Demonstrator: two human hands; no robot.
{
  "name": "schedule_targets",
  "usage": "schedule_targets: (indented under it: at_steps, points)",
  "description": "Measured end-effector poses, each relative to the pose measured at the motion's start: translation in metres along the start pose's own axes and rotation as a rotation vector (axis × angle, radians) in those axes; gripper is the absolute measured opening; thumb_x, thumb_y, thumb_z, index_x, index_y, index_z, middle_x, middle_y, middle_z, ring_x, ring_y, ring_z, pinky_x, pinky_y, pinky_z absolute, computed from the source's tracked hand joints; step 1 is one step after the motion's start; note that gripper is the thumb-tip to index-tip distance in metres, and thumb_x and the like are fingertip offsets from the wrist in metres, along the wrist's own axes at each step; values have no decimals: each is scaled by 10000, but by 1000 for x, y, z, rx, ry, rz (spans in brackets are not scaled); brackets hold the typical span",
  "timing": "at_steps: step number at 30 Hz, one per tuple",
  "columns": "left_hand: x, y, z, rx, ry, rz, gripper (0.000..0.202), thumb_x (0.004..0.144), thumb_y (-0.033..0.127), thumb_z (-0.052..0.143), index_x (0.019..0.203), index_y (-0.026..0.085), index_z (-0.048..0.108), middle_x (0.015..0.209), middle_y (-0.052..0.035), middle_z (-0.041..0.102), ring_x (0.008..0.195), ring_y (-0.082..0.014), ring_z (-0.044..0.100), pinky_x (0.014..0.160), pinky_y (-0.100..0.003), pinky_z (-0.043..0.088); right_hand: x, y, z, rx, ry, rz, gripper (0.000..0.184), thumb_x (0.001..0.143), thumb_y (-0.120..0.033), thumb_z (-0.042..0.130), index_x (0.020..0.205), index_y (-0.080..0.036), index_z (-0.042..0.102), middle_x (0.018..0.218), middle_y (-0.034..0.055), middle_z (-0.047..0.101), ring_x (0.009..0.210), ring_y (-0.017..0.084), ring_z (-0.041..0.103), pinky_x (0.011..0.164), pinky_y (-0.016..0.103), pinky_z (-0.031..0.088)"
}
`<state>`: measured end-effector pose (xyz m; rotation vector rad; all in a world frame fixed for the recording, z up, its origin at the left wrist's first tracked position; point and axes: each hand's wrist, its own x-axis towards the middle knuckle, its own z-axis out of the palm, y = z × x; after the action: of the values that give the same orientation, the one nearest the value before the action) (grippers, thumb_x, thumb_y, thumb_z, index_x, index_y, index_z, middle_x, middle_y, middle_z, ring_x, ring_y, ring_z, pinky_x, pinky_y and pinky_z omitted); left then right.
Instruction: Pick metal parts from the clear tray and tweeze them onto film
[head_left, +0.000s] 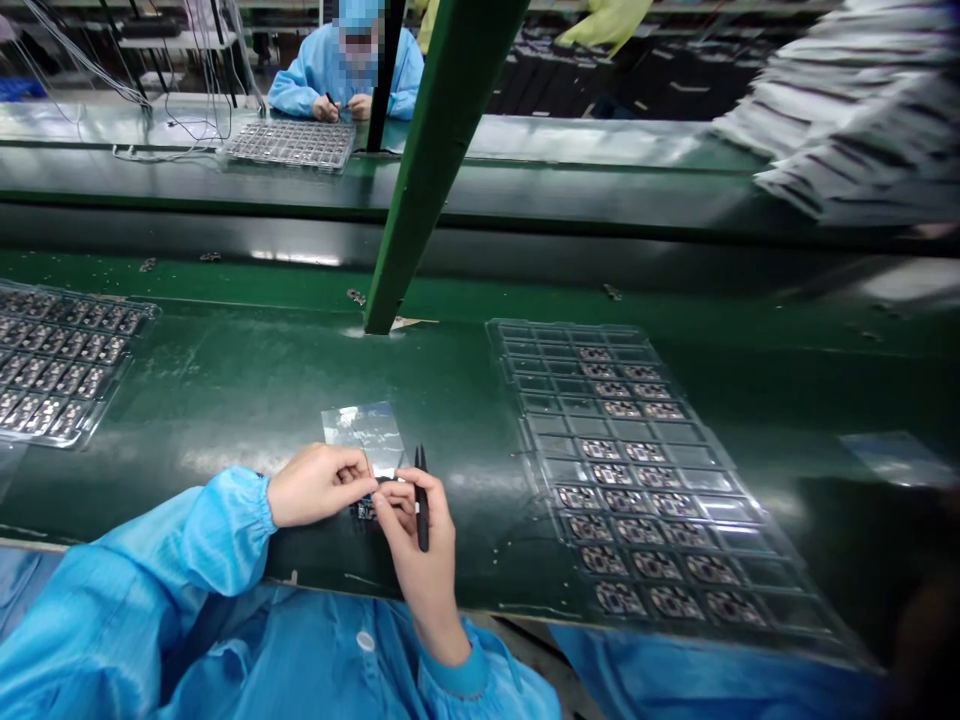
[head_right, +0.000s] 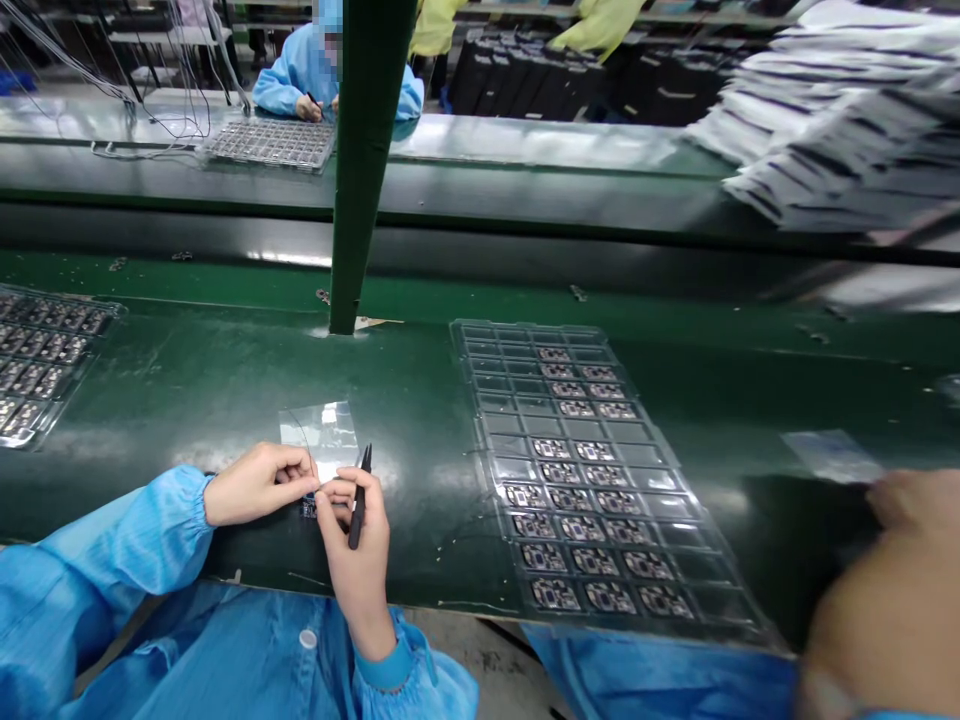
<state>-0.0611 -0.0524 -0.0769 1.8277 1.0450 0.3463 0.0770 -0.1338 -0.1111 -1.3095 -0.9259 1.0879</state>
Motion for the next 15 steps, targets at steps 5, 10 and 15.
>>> schedule_targets:
  at_steps: [5, 10, 15]
  points:
    - [1, -6, -25, 20, 48, -38, 235, 858, 346, 519, 772, 160, 633, 685, 7, 647, 635, -120, 576, 590, -201, 420, 6, 0, -24, -4, 22, 84, 356, 916, -460, 514, 1153, -195, 541, 762, 26, 666, 669, 146, 646, 623, 259, 564]
    - [4, -18, -40, 105, -89, -2, 214, 864, 316, 505, 743, 167, 600, 913, -40, 708, 833, -161, 640, 738, -236, 459, 15, -3, -47, 0, -40, 167, 486, 885, -560, 516, 1176, -179, 596, 735, 18, 630, 605, 122, 599, 526, 227, 539]
    - [8, -18, -33, 106, -59, 41, 197, 879, 296, 494, 761, 175, 595, 1033, -54, 698, 932, -175, 634, 743, -237, 458, 26, -4, -37, -50, -123, 196, 430, 790, -553, 642, 994, -175, 672, 796, 56, 682, 711, 172, 658, 599, 279, 582]
